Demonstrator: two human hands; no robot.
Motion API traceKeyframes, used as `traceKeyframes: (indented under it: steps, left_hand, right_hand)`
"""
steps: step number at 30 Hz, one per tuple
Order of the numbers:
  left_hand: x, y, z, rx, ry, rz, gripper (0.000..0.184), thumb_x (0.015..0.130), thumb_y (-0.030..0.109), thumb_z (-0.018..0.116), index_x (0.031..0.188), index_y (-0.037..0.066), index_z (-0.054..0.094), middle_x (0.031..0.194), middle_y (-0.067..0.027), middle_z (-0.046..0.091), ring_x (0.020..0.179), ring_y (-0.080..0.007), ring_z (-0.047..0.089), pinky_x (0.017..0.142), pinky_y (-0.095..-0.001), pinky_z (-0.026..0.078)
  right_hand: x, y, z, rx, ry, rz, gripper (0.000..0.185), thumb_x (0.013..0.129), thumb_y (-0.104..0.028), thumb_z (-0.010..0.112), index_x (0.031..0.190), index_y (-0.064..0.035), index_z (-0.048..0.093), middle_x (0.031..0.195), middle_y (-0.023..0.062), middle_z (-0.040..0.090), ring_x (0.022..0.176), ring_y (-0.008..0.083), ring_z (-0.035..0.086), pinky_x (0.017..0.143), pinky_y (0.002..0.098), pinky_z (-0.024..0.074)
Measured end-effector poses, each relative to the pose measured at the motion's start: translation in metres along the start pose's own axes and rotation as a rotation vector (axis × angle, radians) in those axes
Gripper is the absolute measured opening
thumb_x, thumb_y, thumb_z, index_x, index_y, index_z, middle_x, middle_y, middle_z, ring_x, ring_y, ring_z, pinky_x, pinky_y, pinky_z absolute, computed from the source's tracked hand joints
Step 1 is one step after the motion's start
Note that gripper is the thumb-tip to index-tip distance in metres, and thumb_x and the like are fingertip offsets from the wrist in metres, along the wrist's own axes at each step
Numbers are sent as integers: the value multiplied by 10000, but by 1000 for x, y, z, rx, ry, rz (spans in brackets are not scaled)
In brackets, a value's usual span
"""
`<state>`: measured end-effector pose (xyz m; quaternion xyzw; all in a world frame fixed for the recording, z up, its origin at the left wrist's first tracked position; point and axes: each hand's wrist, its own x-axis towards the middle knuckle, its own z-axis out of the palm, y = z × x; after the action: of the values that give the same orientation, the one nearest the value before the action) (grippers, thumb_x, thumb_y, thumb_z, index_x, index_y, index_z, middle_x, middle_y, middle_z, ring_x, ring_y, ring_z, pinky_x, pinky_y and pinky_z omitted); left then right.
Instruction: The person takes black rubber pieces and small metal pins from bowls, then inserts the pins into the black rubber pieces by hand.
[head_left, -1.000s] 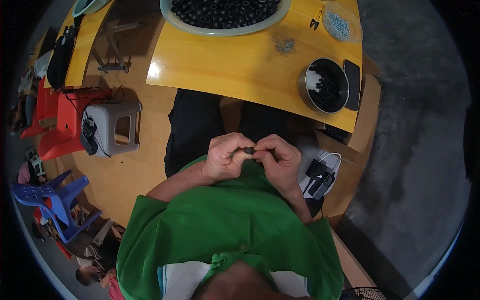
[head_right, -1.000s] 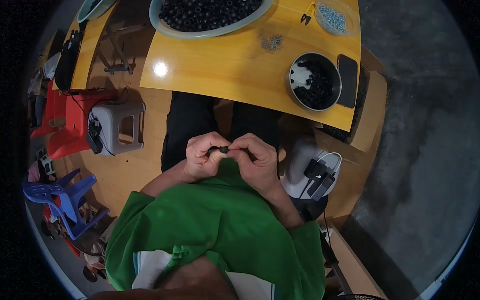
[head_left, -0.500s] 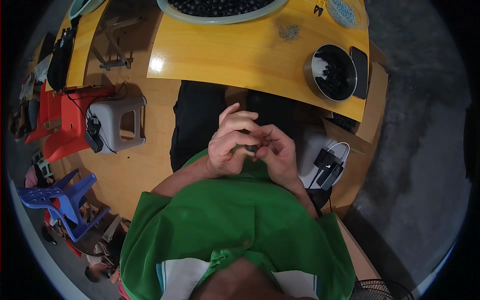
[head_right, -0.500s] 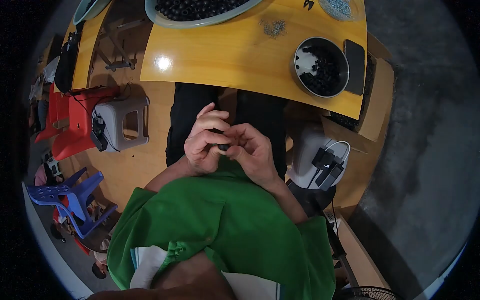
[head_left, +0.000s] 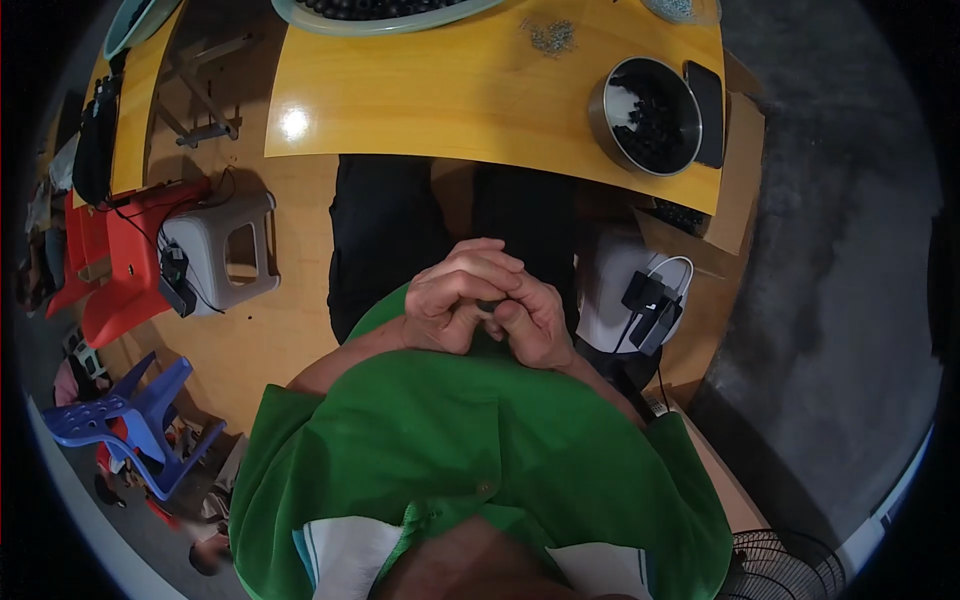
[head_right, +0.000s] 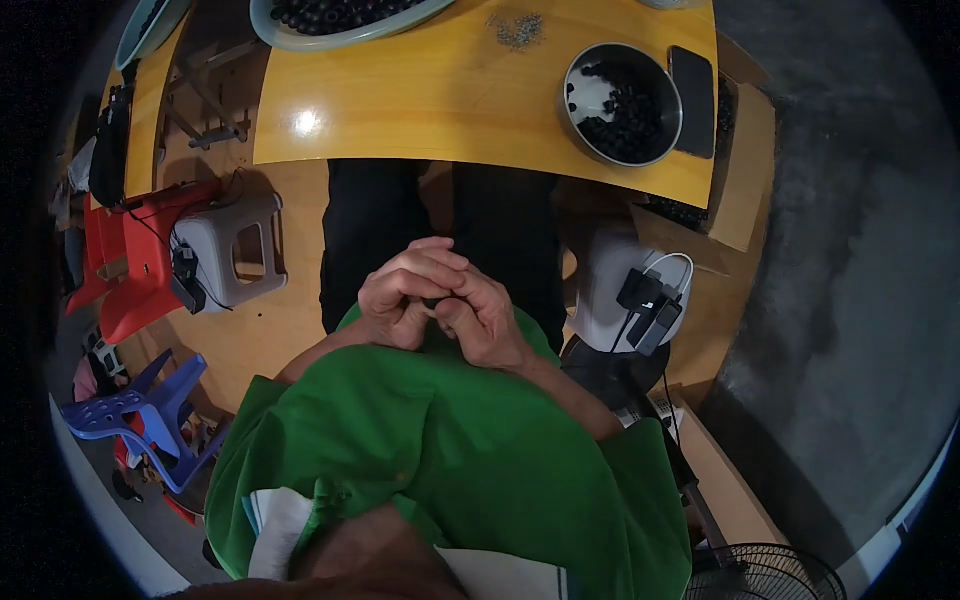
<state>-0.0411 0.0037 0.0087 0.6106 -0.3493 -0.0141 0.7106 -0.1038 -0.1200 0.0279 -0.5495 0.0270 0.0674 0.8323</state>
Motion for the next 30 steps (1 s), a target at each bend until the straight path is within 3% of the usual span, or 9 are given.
traceKeyframes:
  steps: [3, 4, 5, 13, 18, 22, 28, 30]
  left_hand:
    - [-2, -4, 2, -84, 31, -44, 159, 687, -121, 572, 792, -1, 574, 855, -126, 634, 913, -277, 629, 881, -446, 462]
    - [-2, -4, 2, -103, 24, -70, 61, 769, 49, 592, 800, 2, 569, 855, -128, 622, 898, -275, 624, 869, -444, 465]
    - [-1, -5, 2, -121, 17, -97, 223, 851, 218, 613, 808, 4, 564, 854, -130, 610, 883, -273, 618, 856, -442, 468]
    - [3, -7, -1, -72, -35, -136, 172, 850, 172, 605, 823, 5, 572, 876, -129, 612, 902, -275, 617, 880, -442, 450]
    - [5, -5, -4, -3, -82, -153, 51, 779, 41, 595, 818, 15, 574, 855, -119, 621, 899, -279, 620, 903, -448, 424]
    - [5, -4, -3, 2, -92, -171, 74, 747, 18, 607, 812, 16, 571, 862, -118, 615, 899, -276, 620, 909, -444, 419]
    - [3, -4, -1, 39, -70, -209, 103, 744, 26, 629, 828, 18, 571, 874, -116, 606, 897, -275, 618, 912, -430, 420]
    - [2, -5, -1, 84, -86, -209, 91, 769, 13, 621, 848, 10, 577, 961, -134, 590, 889, -254, 621, 905, -390, 435]
  right_hand:
    - [-1, 5, -7, 38, -20, 20, 303, 915, -224, 516, 1097, 16, 551, 757, 29, 529, 567, 55, 480, 489, 199, 378]
    - [-1, 7, -9, 77, -47, 43, 296, 919, -217, 506, 1098, 15, 548, 770, 33, 536, 573, 58, 484, 491, 199, 383]
    - [0, 8, -10, 76, -50, 45, 296, 919, -217, 506, 1098, 15, 548, 770, 33, 536, 573, 58, 484, 491, 199, 383]
    - [1, 18, -16, 225, -41, 26, 399, 922, -322, 503, 1101, 33, 536, 816, 48, 566, 638, 92, 516, 549, 219, 420]
    - [-1, 22, -19, 382, -58, 94, 415, 914, -331, 513, 1124, 27, 531, 813, 44, 550, 669, 96, 508, 584, 225, 423]
    - [-2, 19, -18, 469, -39, 165, 407, 923, -311, 503, 1165, 16, 508, 863, 37, 534, 696, 92, 496, 602, 221, 418]
    - [-3, 17, -16, 358, -5, 193, 418, 952, -318, 437, 1195, 20, 474, 907, 28, 516, 692, 82, 478, 592, 210, 409]
    - [-1, 15, -14, 294, 8, 165, 407, 955, -326, 424, 1166, 17, 483, 900, 24, 511, 686, 79, 471, 587, 208, 405]
